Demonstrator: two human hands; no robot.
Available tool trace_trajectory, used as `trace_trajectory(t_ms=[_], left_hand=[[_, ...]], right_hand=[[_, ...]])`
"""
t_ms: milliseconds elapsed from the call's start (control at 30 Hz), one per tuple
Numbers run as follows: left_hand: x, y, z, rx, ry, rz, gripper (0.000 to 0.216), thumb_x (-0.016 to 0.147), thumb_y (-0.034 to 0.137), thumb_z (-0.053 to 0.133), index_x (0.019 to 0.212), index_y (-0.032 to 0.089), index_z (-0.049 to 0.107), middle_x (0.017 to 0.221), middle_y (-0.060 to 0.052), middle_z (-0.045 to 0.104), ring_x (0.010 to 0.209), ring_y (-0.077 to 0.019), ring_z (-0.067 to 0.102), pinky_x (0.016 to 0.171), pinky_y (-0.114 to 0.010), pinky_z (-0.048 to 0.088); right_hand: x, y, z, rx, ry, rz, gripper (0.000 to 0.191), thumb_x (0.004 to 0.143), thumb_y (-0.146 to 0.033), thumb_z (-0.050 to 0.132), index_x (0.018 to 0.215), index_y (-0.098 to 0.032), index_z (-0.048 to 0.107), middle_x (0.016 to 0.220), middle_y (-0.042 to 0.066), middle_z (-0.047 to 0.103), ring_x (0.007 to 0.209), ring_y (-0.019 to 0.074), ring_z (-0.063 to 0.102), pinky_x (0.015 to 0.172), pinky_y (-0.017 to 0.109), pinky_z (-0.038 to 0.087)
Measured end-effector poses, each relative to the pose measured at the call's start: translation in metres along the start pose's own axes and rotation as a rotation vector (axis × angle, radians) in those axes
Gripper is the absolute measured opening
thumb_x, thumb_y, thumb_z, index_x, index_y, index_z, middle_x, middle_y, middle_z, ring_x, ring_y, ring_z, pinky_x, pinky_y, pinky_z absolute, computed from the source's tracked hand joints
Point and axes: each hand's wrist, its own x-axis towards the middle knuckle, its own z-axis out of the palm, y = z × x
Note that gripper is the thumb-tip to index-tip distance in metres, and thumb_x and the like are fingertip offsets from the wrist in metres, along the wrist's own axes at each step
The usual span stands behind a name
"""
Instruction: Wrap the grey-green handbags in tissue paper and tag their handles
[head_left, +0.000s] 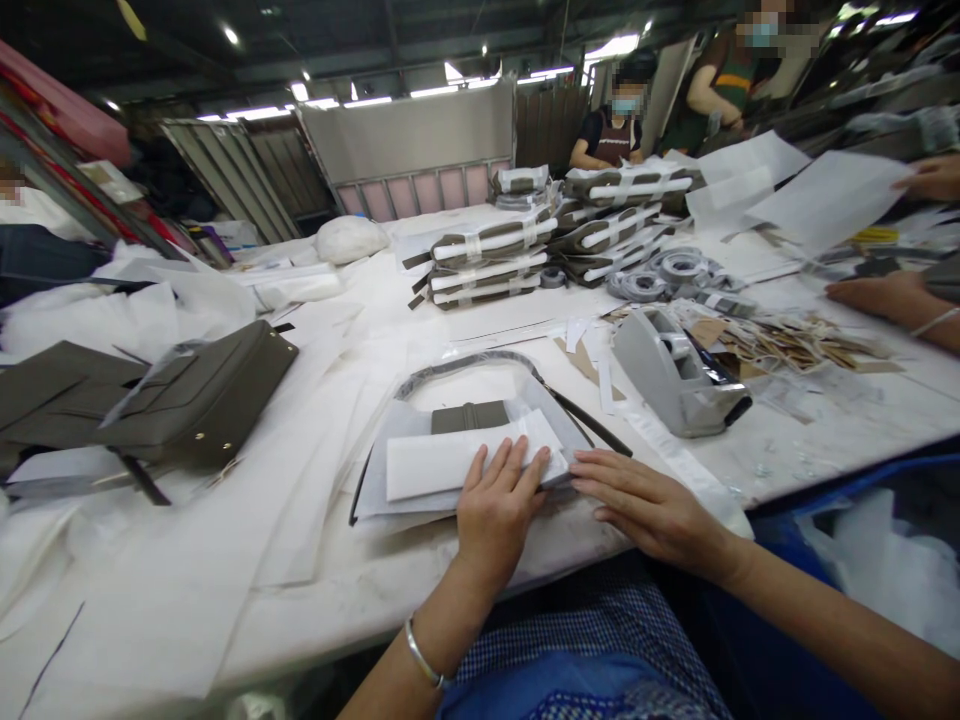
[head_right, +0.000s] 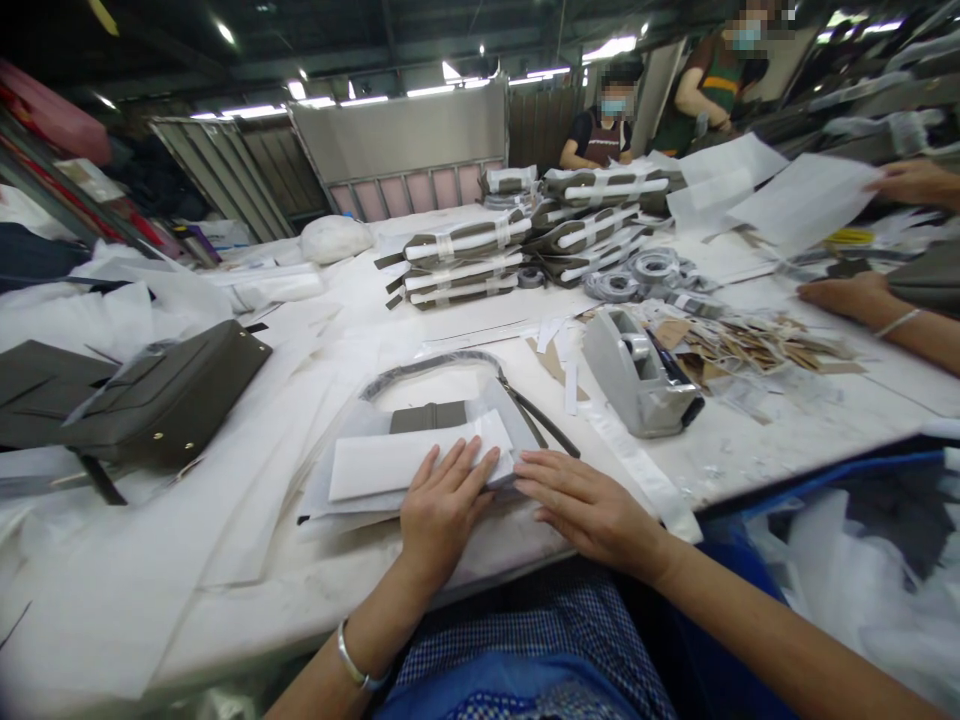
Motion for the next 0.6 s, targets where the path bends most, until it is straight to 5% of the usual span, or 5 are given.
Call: trace_trajectory(t_ms=[100, 233, 600], left_hand=[[0.000, 0.000, -0.002, -0.007, -0.037, -0.008, 0.047, 0.092, 0.031, 0.062, 0.138, 0.028, 0.052, 0.142, -0.006, 0.056, 0.129, -0.0248, 0.055, 0.109, -0.050, 0.043], [0.001, 0.001, -0.003, -0.012, -0.053, -0.013, 0.047, 0.092, 0.030, 0.062, 0.138, 0.027, 0.052, 0.142, -0.005, 0.055, 0.130, -0.0255, 0.054, 0.109, -0.050, 0.042], [0.001, 0.001, -0.003, 0.001, -0.038, -0.009, 0.048, 0.093, 0.033, 0.061, 0.140, 0.027, 0.050, 0.144, -0.006, 0.054, 0.130, -0.0248, 0.053, 0.110, -0.049, 0.041]], right_hand=[[-0.023, -0.002, -0.001, -0.071, 0.028, 0.028, 0.052, 0.092, -0.015, 0.060, 0.141, -0.030, 0.051, 0.122, 0.005, 0.070, 0.119, 0.0219, 0.062, 0.102, 0.039, 0.053], [-0.038, -0.004, 0.004, -0.101, -0.101, 0.059, 0.040, 0.095, -0.021, 0.057, 0.135, -0.024, 0.056, 0.118, 0.009, 0.070, 0.105, 0.0217, 0.066, 0.091, 0.035, 0.057], [-0.013, -0.002, 0.023, -0.281, -0.161, -0.024, 0.024, 0.098, -0.016, 0.045, 0.104, -0.015, 0.068, 0.094, 0.009, 0.070, 0.081, 0.0214, 0.062, 0.073, 0.033, 0.053]])
